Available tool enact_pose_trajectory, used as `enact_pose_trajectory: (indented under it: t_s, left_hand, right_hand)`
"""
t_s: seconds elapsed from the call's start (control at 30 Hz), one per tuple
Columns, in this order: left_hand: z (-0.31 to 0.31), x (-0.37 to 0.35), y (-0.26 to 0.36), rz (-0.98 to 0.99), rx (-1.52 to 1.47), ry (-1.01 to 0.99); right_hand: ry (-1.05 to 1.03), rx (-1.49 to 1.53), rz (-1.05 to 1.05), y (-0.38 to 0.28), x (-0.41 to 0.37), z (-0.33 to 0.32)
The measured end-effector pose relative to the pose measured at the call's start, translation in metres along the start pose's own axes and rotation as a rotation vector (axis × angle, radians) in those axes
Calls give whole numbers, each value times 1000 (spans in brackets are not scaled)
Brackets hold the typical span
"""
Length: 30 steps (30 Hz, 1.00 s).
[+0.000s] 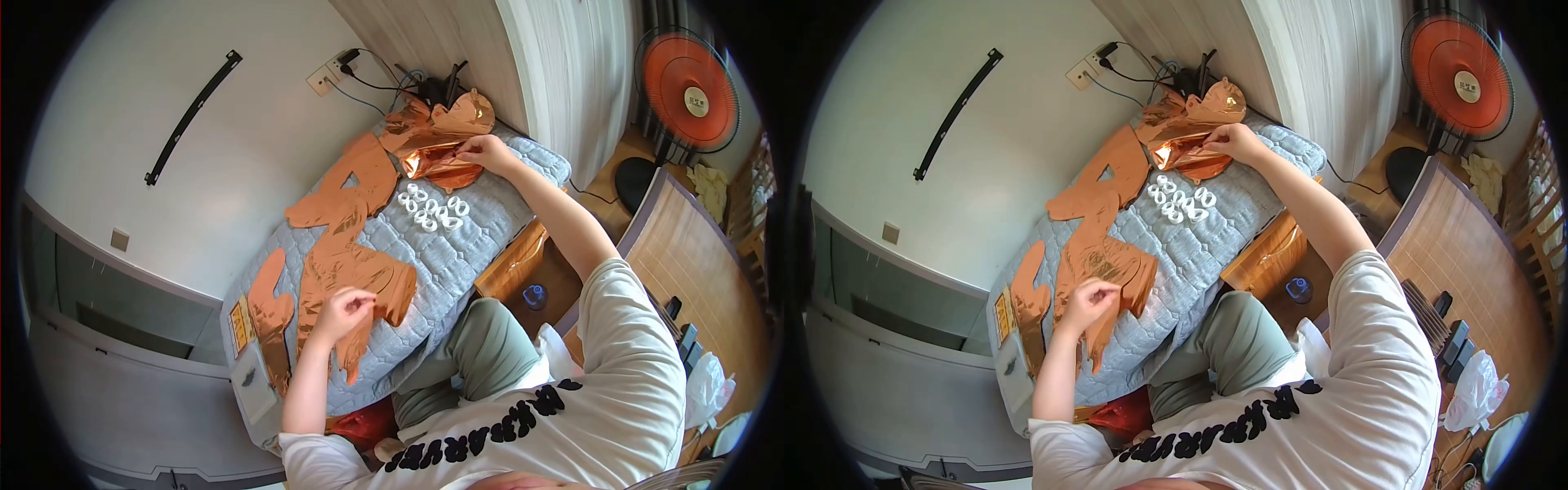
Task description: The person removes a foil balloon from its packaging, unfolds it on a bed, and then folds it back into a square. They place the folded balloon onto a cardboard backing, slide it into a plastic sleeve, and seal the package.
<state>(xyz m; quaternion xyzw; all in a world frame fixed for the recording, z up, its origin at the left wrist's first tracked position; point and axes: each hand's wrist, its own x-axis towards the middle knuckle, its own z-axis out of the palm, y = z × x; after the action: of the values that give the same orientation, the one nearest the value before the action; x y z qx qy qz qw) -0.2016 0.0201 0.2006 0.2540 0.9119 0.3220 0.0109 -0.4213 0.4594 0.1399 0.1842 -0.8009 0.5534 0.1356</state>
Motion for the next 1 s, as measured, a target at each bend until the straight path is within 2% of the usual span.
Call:
enact_pose_trajectory:
  t_s: [0.03, 0.1, 0.2, 0.33, 0.43, 0.5, 0.63, 0.77, 0.87, 1.0]
  left_hand:
    - [1, 16, 1, -1, -2, -4]
    - [2, 47, 0, 236, 31, 78]
    - [5, 86, 13, 190, 8, 142]
    - [19, 144, 31, 305, 14, 281]
    - [34, 176, 43, 306, -20, 396]
    - [40, 186, 62, 365, 78, 453]
    - [55, 197, 79, 468, 277, 589]
    - [64, 197, 93, 428, 222, 666]
    - [70, 203, 90, 494, 219, 650]
    - [75, 207, 90, 473, 192, 601]
  right_hand:
    - [1, 0, 4, -1, -1, -1]
    - [3, 31, 53, -7, -2, -2]
    - [16, 71, 21, -1, 0, 1]
    - [9, 56, 47, -39, -6, -3]
    - [-15, -7, 18, -65, -9, -4]
    - [-32, -194, -213, -93, -15, -12]
    - [-90, -199, -172, -135, -27, -29]
    - [-113, -251, -247, -146, -36, -43]
    - [-127, -276, -239, -156, -43, -53]
    - [-163, -313, -209, -167, -52, -66]
